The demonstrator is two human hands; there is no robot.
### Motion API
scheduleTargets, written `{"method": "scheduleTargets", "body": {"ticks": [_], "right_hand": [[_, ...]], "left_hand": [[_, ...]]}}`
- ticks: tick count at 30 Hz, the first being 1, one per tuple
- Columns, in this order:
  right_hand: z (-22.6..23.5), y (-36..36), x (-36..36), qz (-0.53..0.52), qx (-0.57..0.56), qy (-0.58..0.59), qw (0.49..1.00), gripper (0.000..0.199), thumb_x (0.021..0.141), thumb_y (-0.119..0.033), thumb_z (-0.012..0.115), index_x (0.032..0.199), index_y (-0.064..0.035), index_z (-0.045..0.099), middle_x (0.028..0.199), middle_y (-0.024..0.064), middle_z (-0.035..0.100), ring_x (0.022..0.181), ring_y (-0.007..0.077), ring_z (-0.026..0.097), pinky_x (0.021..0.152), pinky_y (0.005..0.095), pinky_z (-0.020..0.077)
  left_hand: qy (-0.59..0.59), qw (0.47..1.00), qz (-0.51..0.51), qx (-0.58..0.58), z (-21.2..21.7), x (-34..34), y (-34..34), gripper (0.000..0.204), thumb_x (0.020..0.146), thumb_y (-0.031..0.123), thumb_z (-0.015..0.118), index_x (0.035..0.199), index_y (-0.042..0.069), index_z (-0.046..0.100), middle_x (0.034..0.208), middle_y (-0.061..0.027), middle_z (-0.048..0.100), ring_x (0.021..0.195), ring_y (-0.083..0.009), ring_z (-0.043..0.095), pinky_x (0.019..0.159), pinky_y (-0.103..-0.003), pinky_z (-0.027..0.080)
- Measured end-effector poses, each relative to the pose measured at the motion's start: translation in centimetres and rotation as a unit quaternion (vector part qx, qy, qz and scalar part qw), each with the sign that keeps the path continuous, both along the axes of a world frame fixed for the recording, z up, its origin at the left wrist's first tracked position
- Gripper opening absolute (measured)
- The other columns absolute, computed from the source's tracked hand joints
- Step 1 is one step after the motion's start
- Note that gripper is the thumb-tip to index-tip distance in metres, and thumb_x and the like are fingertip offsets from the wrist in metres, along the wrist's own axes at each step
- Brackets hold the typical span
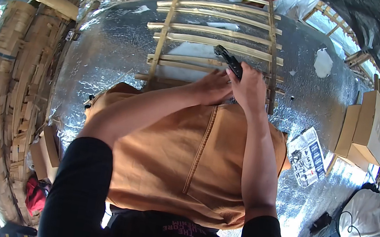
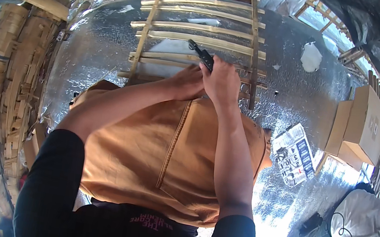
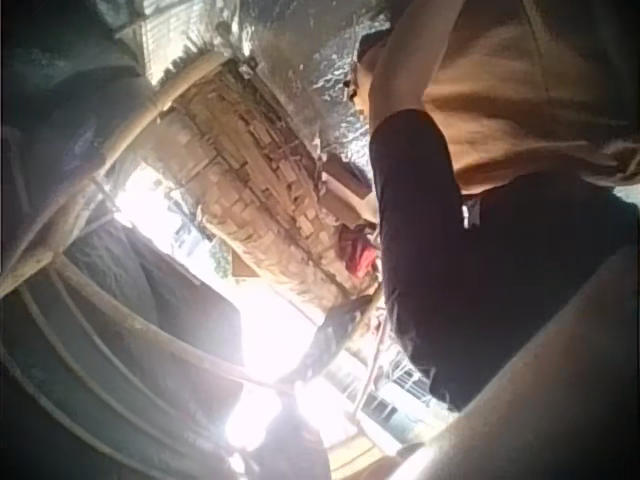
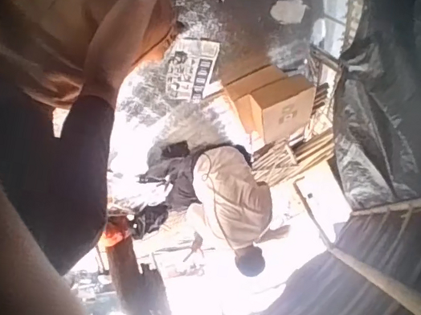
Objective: The person assembles a bamboo structure by aligning thin bamboo slats over a base and securing them with a tool.
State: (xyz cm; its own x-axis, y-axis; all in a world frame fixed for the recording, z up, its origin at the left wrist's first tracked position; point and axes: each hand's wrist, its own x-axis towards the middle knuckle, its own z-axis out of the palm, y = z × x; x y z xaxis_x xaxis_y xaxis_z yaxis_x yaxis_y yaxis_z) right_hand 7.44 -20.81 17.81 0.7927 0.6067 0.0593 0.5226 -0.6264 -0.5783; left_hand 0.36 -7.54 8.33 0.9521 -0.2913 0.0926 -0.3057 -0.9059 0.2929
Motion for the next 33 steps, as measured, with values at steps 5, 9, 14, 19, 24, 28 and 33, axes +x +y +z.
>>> {"method": "scheduleTargets", "body": {"ticks": [5,9,14,19,24,28,33], "right_hand": [[-0.1,-0.3,-0.3,0.005,0.028,0.019,0.999,0.031,0.088,-0.03,0.069,0.101,-0.0027,0.06,0.086,0.0223,0.069,0.086,0.0437,0.067,0.074,0.0515,0.0528],[-1.7,-0.6,0.3,0.0,0.086,-0.015,0.996,0.042,0.088,-0.023,0.069,0.114,-0.0054,0.041,0.092,0.0252,0.068,0.089,0.0475,0.064,0.074,0.0539,0.0509],[-1.9,0.4,-1.0,-0.019,0.02,0.043,0.999,0.045,0.09,-0.025,0.067,0.119,-0.004,0.04,0.099,0.0293,0.065,0.094,0.0496,0.062,0.078,0.0543,0.0493],[-5.4,-0.9,1.1,-0.017,0.032,-0.006,0.999,0.057,0.093,-0.016,0.062,0.137,-0.007,0.028,0.113,0.0353,0.058,0.102,0.0485,0.062,0.087,0.051,0.0476],[-5.3,1.1,0.1,-0.051,0.001,0.082,0.995,0.064,0.096,-0.011,0.057,0.144,-0.0125,0.015,0.114,0.0362,0.057,0.106,0.0489,0.061,0.092,0.0509,0.0447],[-6.5,0.1,1.2,-0.046,-0.067,0.085,0.993,0.067,0.096,-0.009,0.057,0.145,-0.0141,0.011,0.119,0.0378,0.054,0.109,0.05,0.06,0.096,0.0521,0.042],[-5.8,1.2,0.9,-0.057,-0.077,0.172,0.98,0.069,0.096,-0.011,0.058,0.147,-0.0142,0.011,0.131,0.04,0.046,0.118,0.0502,0.055,0.099,0.0519,0.0396]], "left_hand": [[0.042,0.983,0.178,0.002,6.4,-6.6,5.1,0.027,0.092,0.023,0.061,0.107,0.002,0.057,0.115,-0.019,0.056,0.106,-0.039,0.058,0.094,-0.048,0.046],[0.095,0.937,0.313,-0.119,6.2,-6.7,6.6,0.035,0.092,0.027,0.061,0.113,0.0,0.054,0.117,-0.0204,0.053,0.106,-0.042,0.06,0.091,-0.049,0.05],[0.111,0.959,0.259,0.034,4.3,-8.0,5.8,0.055,0.09,0.032,0.063,0.133,0.002,0.047,0.132,-0.0206,0.05,0.123,-0.0397,0.051,0.093,-0.06,0.048],[0.137,0.971,0.187,0.063,3.7,-6.1,4.1,0.055,0.088,0.032,0.065,0.132,0.003,0.048,0.134,-0.0194,0.049,0.124,-0.039,0.051,0.09,-0.055,0.05],[0.169,0.964,0.204,0.021,2.6,-5.7,4.4,0.06,0.087,0.031,0.063,0.139,0.007,0.045,0.14,-0.0184,0.044,0.126,-0.0389,0.047,0.095,-0.058,0.046],[0.147,0.964,0.216,0.052,1.5,-5.3,3.9,0.067,0.088,0.029,0.06,0.148,0.01,0.038,0.153,-0.0186,0.032,0.14,-0.0411,0.033,0.106,-0.068,0.029],[0.248,0.947,0.204,-0.009,2.8,-4.5,4.5,0.076,0.087,0.027,0.06,0.154,0.012,0.028,0.16,-0.0202,0.021,0.147,-0.0428,0.021,0.111,-0.069,0.021]]}}
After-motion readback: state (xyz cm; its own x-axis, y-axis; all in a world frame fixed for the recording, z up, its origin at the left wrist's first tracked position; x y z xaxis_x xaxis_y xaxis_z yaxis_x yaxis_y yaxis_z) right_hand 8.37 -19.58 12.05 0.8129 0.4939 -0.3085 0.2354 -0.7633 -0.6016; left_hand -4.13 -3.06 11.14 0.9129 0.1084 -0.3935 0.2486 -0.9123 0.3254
